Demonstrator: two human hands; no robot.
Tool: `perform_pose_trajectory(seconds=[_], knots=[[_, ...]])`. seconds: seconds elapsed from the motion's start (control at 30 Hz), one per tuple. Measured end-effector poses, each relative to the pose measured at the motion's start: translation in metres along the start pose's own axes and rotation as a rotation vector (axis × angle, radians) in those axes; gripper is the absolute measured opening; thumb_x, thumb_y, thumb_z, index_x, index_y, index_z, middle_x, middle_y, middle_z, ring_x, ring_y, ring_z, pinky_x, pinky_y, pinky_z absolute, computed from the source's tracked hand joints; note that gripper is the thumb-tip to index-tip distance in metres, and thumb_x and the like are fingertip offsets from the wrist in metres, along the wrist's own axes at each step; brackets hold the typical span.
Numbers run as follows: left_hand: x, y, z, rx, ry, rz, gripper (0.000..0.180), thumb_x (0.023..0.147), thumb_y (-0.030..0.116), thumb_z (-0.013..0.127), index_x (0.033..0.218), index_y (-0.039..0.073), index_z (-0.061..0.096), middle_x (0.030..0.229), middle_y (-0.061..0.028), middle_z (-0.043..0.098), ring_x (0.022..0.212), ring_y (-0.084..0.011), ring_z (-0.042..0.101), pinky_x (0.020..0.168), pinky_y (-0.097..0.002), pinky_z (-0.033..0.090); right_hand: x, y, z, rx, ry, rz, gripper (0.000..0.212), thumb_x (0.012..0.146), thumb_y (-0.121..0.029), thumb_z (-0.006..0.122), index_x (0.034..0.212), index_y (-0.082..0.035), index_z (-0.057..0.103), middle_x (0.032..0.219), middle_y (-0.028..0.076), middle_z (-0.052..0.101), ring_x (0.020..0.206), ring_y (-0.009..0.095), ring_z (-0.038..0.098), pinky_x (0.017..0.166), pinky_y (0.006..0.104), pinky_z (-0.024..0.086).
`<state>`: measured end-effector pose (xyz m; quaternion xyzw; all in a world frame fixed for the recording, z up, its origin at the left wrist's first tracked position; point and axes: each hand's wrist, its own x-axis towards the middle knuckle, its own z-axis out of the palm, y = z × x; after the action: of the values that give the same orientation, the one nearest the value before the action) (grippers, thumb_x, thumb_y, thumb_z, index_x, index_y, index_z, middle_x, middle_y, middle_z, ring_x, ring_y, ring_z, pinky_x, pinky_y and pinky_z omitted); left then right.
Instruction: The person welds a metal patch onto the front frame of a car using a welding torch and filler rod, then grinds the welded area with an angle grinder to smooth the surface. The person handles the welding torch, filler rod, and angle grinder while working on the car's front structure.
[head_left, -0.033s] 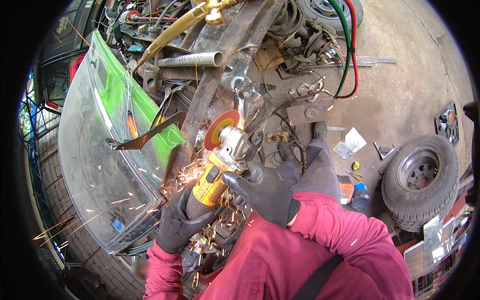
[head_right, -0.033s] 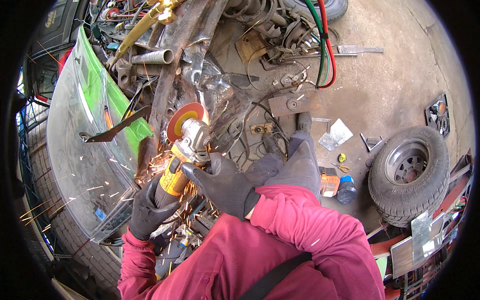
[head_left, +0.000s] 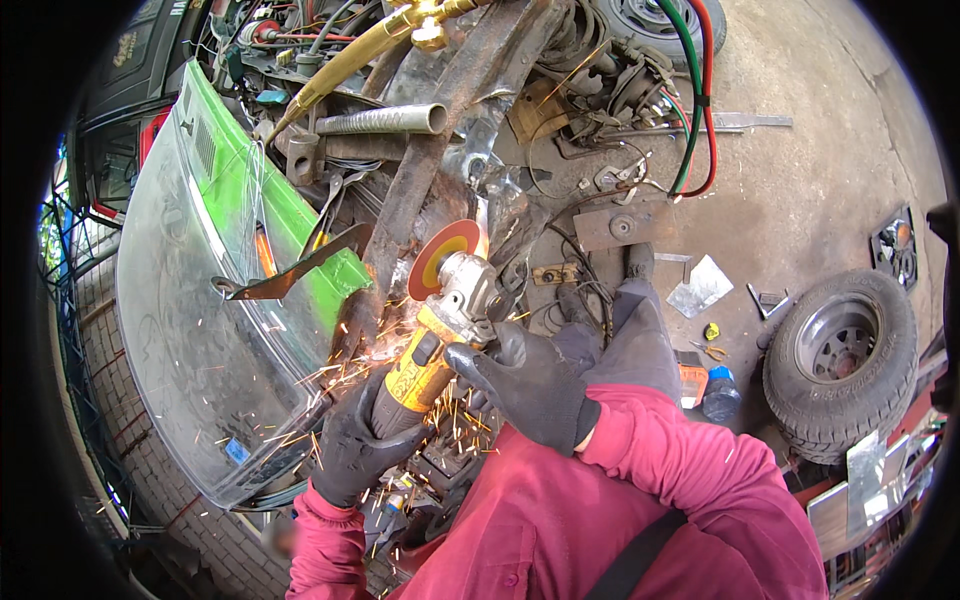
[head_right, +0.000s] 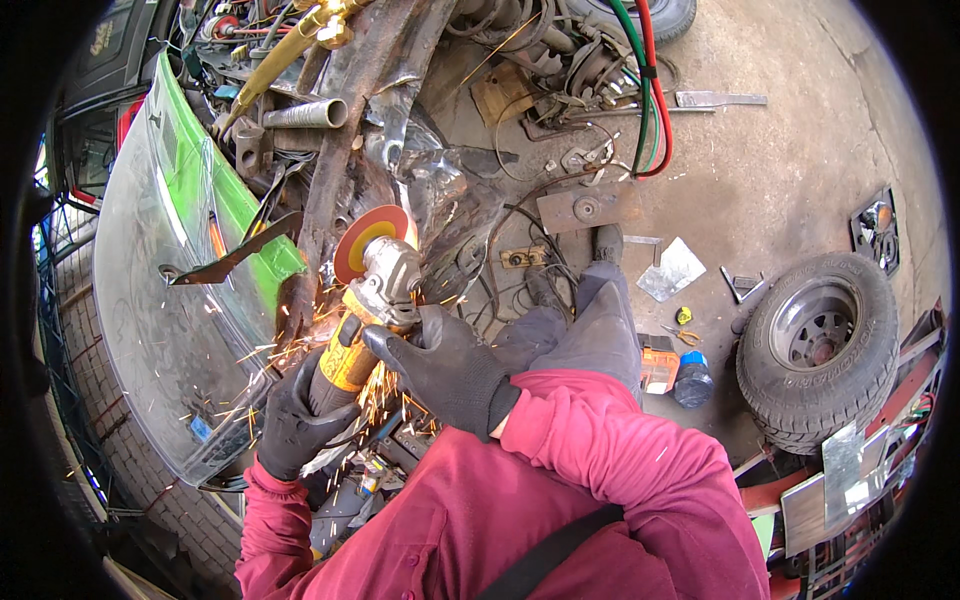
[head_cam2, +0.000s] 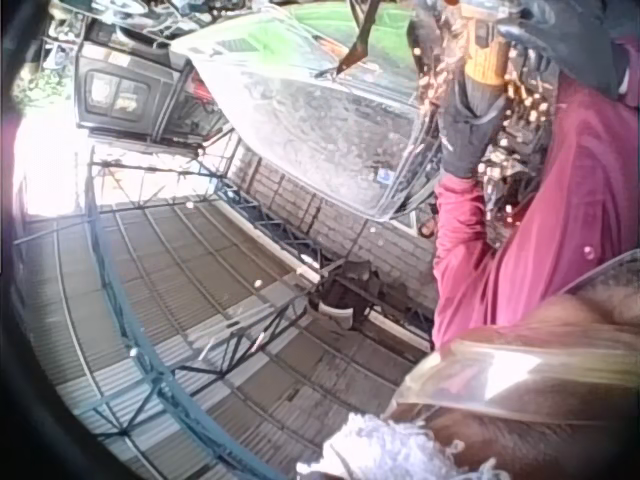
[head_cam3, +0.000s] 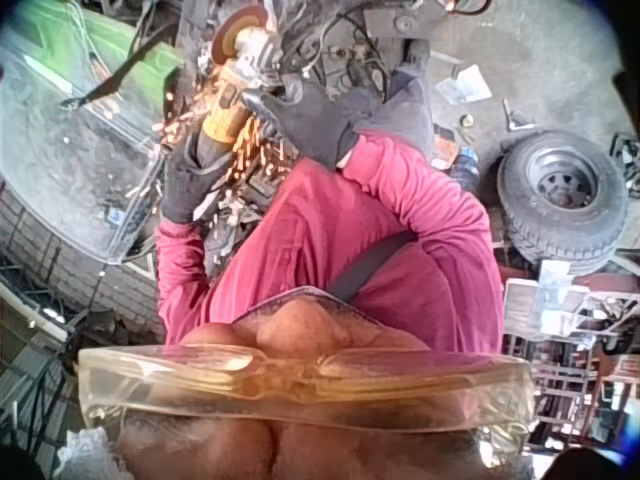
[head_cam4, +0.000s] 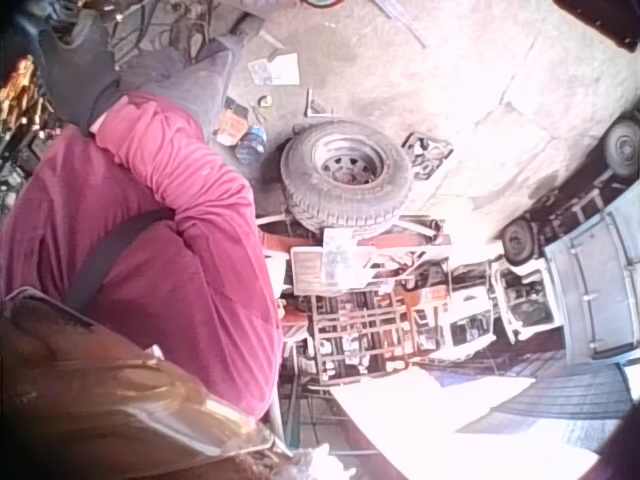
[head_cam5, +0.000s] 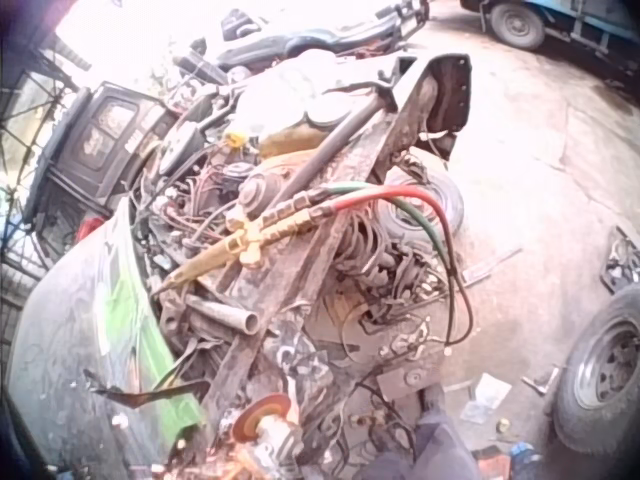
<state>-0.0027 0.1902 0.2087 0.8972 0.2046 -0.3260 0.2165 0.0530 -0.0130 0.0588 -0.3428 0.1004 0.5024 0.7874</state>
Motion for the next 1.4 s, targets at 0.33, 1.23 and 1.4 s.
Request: perform_pose_trajectory(seconds=[0.33,1.23,1.4], knots=[[0.006,-0.004,0.000,0.030,0.013,0.042,0.081,0.080,0.030,0.091,0.149,0.002,0.059,0.128,-0.0200,0.073,0.116,-0.0335,0.073,0.101,-0.0449,0.056,0.004,-0.006,-0.001,-0.010,0.013,-0.016,0.043,0.108,-0.036,0.070,0.125,0.003,0.066,0.094,0.005,0.071,0.077,0.007,0.063,0.067,0.0275,0.054],[0.004,0.014,-0.008,0.028,0.016,-0.011,0.082,0.079,0.026,0.092,0.149,0.001,0.059,0.126,-0.0185,0.074,0.114,-0.0280,0.074,0.100,-0.0428,0.057,0.001,-0.019,0.002,0.029,0.062,-0.043,0.041,0.108,-0.036,0.071,0.121,0.002,0.069,0.088,0.002,0.070,0.072,0.004,0.058,0.059,0.0271,0.049],[0.007,0.013,-0.009,-0.033,0.028,0.068,0.083,0.079,0.028,0.094,0.149,0.001,0.058,0.129,-0.0209,0.073,0.118,-0.0322,0.074,0.099,-0.0446,0.057,0.002,-0.021,-0.001,-0.013,0.045,-0.023,0.041,0.107,-0.038,0.071,0.118,0.002,0.069,0.084,0.002,0.068,0.071,0.005,0.058,0.059,0.0273,0.048]])
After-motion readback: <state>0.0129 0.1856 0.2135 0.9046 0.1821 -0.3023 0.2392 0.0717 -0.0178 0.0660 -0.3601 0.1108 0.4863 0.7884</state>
